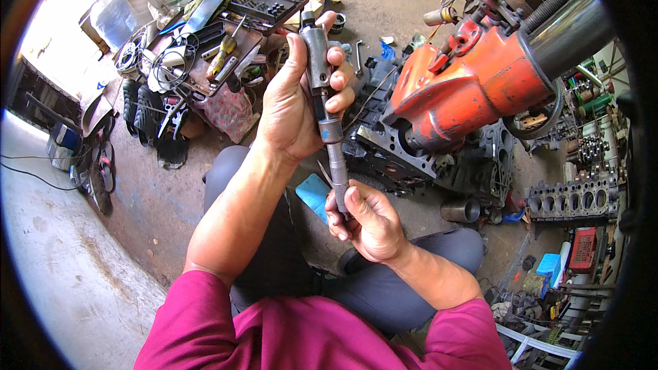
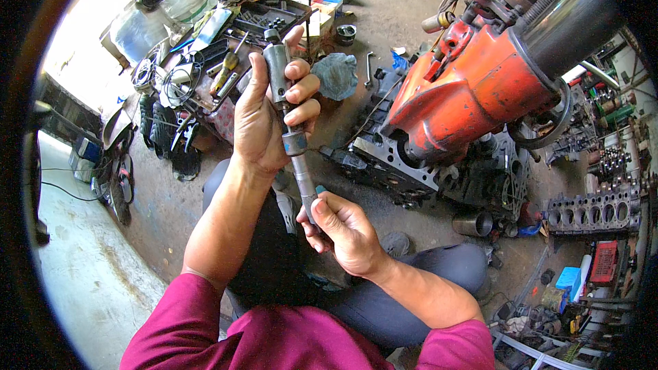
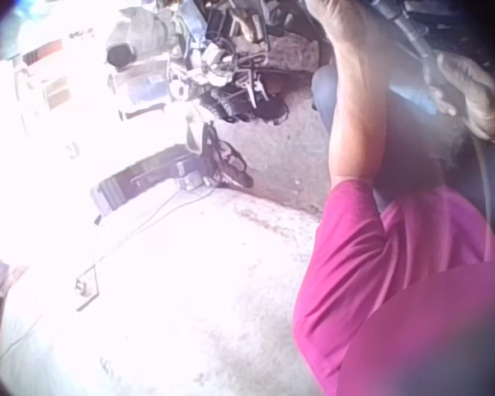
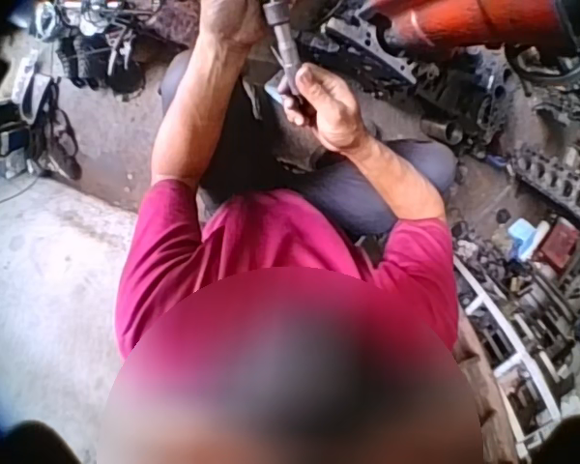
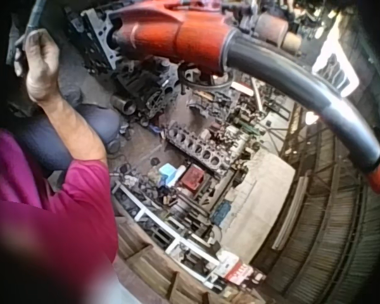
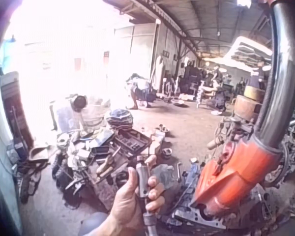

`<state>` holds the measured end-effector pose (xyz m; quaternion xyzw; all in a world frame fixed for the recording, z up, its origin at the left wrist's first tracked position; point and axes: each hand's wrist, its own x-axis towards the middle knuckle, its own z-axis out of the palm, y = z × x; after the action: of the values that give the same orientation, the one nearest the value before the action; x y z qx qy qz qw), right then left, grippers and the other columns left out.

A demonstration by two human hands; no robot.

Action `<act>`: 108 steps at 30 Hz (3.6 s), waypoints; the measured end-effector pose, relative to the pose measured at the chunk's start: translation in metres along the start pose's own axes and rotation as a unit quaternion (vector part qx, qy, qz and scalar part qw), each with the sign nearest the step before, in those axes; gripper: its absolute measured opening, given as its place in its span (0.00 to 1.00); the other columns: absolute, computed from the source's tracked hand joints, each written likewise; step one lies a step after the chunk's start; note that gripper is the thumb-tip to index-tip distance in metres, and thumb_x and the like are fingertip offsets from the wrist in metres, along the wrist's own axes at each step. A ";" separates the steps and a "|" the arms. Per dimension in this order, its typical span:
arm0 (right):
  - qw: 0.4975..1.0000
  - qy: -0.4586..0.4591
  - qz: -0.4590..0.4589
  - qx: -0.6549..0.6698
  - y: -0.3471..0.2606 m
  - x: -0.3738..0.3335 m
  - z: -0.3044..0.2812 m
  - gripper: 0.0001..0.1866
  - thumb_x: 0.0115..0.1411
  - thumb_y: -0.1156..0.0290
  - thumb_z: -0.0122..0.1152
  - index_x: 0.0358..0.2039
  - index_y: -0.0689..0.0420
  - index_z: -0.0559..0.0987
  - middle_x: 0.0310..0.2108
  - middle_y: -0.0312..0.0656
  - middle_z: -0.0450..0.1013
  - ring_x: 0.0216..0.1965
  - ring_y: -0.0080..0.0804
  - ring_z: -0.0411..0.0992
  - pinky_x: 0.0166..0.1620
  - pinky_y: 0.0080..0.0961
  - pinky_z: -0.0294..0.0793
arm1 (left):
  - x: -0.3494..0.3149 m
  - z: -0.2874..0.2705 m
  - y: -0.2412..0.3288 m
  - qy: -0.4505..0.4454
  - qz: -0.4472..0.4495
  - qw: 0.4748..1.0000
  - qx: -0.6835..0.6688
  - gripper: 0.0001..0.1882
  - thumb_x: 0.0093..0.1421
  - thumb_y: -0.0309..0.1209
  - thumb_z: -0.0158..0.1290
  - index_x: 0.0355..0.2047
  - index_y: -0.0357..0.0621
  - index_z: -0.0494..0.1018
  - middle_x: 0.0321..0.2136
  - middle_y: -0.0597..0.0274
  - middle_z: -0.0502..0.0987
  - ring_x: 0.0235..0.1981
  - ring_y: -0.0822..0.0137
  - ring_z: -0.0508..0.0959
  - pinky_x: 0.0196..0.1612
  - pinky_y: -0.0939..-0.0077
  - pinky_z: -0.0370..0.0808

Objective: The person sits on the floor in a workshop and uses a small metal tool to adjust a cylindrical mechanical component held in both hands. The person repeatedly inserts the tool into a slot on the part and rotates it, then removes the tool and repositions the part.

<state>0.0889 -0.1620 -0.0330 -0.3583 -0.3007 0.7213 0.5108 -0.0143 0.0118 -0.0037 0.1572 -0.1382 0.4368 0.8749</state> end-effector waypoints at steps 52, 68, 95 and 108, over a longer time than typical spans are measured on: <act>0.974 0.094 -0.143 -0.146 0.007 0.006 -0.012 0.16 0.68 0.59 0.56 0.39 0.61 0.73 0.27 0.36 0.69 0.25 0.20 0.66 0.30 0.17 0.66 | -0.002 0.010 -0.005 0.108 0.016 0.992 0.058 0.24 0.68 0.54 0.43 0.56 0.52 0.61 0.30 0.66 0.64 0.25 0.73 0.63 0.26 0.83 0.66; 0.982 0.094 -0.122 -0.106 0.005 0.008 -0.007 0.11 0.68 0.62 0.57 0.36 0.57 0.74 0.25 0.30 0.67 0.25 0.14 0.64 0.30 0.15 0.64 | -0.001 0.011 -0.007 0.060 0.047 0.994 0.075 0.30 0.69 0.49 0.45 0.67 0.59 0.53 0.35 0.67 0.66 0.29 0.75 0.64 0.27 0.83 0.67; 0.999 0.025 -0.044 0.017 0.003 0.006 -0.008 0.19 0.71 0.55 0.48 0.39 0.60 0.73 0.29 0.39 0.69 0.26 0.25 0.67 0.31 0.21 0.67 | 0.000 0.010 -0.009 0.073 0.040 0.995 0.051 0.31 0.69 0.50 0.44 0.68 0.56 0.53 0.33 0.69 0.65 0.27 0.76 0.62 0.26 0.83 0.65; 0.990 -0.015 0.000 0.143 -0.003 0.004 -0.008 0.21 0.72 0.55 0.45 0.41 0.61 0.75 0.29 0.39 0.70 0.26 0.26 0.68 0.30 0.20 0.68 | 0.002 0.010 -0.010 0.075 0.034 0.996 0.028 0.29 0.69 0.49 0.44 0.67 0.55 0.55 0.33 0.68 0.66 0.28 0.76 0.63 0.27 0.84 0.65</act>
<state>0.0956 -0.1566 -0.0360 -0.2703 -0.2021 0.7623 0.5523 -0.0064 0.0034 0.0047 0.1436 -0.0653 0.4806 0.8626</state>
